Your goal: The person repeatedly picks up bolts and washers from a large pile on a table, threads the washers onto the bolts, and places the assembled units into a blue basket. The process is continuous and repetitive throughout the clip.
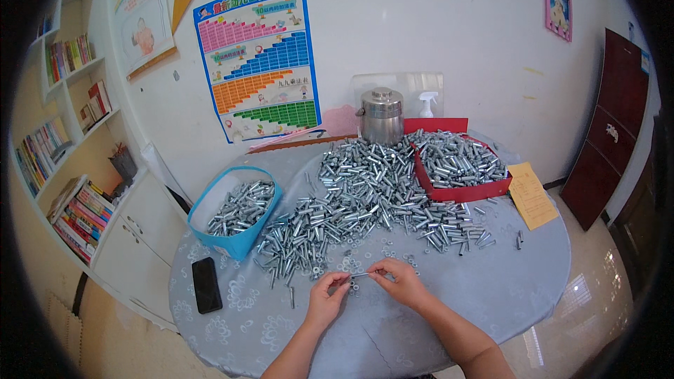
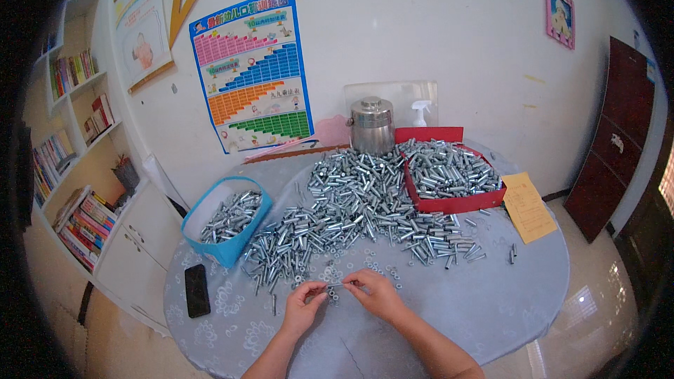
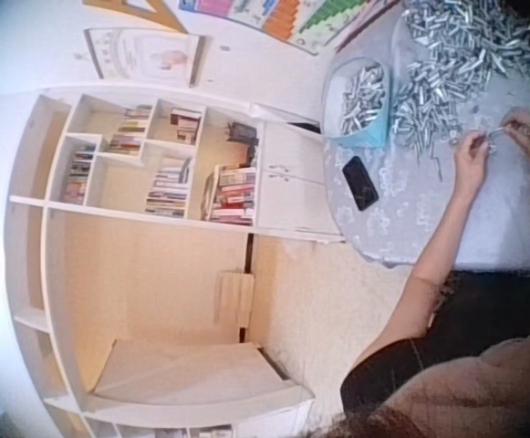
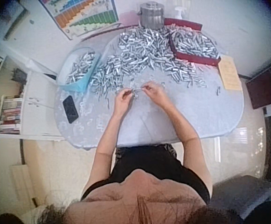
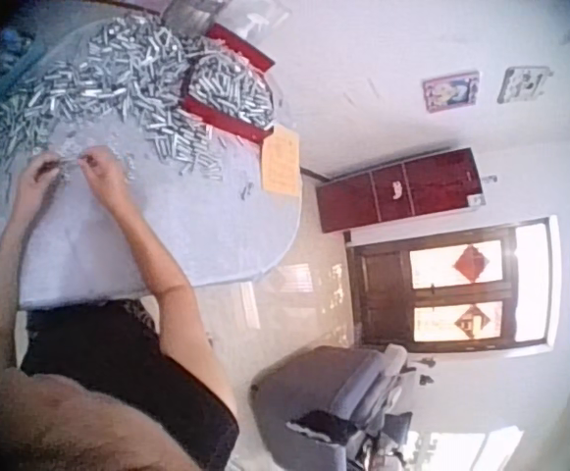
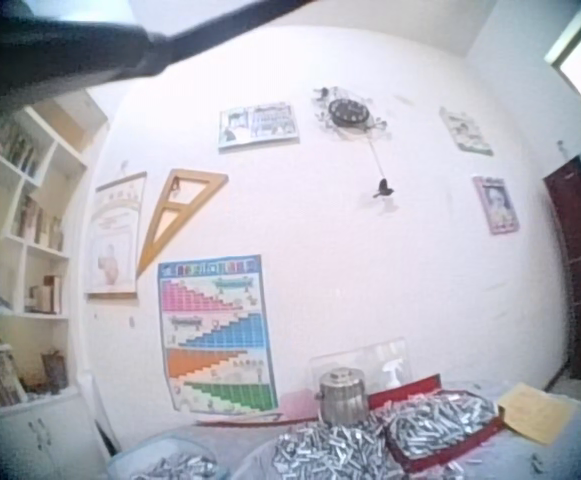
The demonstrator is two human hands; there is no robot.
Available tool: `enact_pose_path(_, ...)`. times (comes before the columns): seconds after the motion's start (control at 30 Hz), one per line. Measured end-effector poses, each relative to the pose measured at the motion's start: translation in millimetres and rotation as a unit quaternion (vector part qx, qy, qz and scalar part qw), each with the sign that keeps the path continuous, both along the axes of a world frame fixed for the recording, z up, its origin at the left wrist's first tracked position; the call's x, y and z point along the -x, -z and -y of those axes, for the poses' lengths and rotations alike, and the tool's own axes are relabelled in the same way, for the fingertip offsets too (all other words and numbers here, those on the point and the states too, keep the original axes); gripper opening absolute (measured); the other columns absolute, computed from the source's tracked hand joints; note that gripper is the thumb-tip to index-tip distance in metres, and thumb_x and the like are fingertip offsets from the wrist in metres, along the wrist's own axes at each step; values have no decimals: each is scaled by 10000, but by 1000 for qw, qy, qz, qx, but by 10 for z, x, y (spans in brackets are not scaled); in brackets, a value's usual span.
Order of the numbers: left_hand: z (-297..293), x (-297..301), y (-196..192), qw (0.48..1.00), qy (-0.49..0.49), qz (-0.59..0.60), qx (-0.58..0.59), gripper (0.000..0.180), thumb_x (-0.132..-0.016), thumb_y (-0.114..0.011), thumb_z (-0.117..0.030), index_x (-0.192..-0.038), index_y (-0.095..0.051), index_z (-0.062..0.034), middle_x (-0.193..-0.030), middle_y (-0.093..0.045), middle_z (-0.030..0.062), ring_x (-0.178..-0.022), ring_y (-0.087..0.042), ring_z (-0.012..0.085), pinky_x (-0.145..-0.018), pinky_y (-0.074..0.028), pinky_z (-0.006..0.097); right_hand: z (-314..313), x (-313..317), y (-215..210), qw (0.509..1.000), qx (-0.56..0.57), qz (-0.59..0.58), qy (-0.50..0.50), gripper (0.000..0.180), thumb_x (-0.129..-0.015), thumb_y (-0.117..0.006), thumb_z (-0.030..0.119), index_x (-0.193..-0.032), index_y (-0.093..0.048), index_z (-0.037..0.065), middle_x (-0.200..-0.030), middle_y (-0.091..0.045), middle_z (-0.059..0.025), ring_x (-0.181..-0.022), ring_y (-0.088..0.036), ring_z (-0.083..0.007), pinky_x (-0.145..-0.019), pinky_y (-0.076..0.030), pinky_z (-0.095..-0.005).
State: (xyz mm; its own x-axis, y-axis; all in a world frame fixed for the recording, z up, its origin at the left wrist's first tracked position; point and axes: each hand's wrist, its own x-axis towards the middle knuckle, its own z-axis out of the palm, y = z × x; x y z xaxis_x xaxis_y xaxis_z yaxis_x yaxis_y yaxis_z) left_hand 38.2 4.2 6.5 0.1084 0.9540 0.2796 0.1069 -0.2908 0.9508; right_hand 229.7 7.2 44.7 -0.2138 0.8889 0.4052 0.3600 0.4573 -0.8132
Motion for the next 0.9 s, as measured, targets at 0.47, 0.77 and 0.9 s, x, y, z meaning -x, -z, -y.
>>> enact_pose_path(0.47,111,-104,-18,999,-38,18,-13,245,-736,-620,-10,-977,-593,-43,-825,-565,42,-757,-528,125,-684,-428,234,52,171,51,990,-89,102,39,278,-779,-585,191,-1042,-582,99,-846,-612,-107,-730,-580,-289,-647,-467,-358)
enact_pose_path(0.77,37,40,-45,984,-86,155,26,293,-774,-585,25,-1063,-562,-16,-838,-552,11,-737,-510,55,-676,-421,174,-392,101,277,963,10,262,70,177,-724,-626,223,-814,-641,71,-827,-612,-99,-829,-565,-269,-728,-445,-364)
enact_pose_path(0.9,-8,110,-5,977,-105,182,39,259,-769,-597,18,-1026,-575,-12,-817,-563,12,-724,-522,55,-658,-425,170,-470,225,328,951,26,296,81,197,-692,-659,248,-792,-638,79,-833,-613,-91,-804,-571,-257,-707,-450,-352)
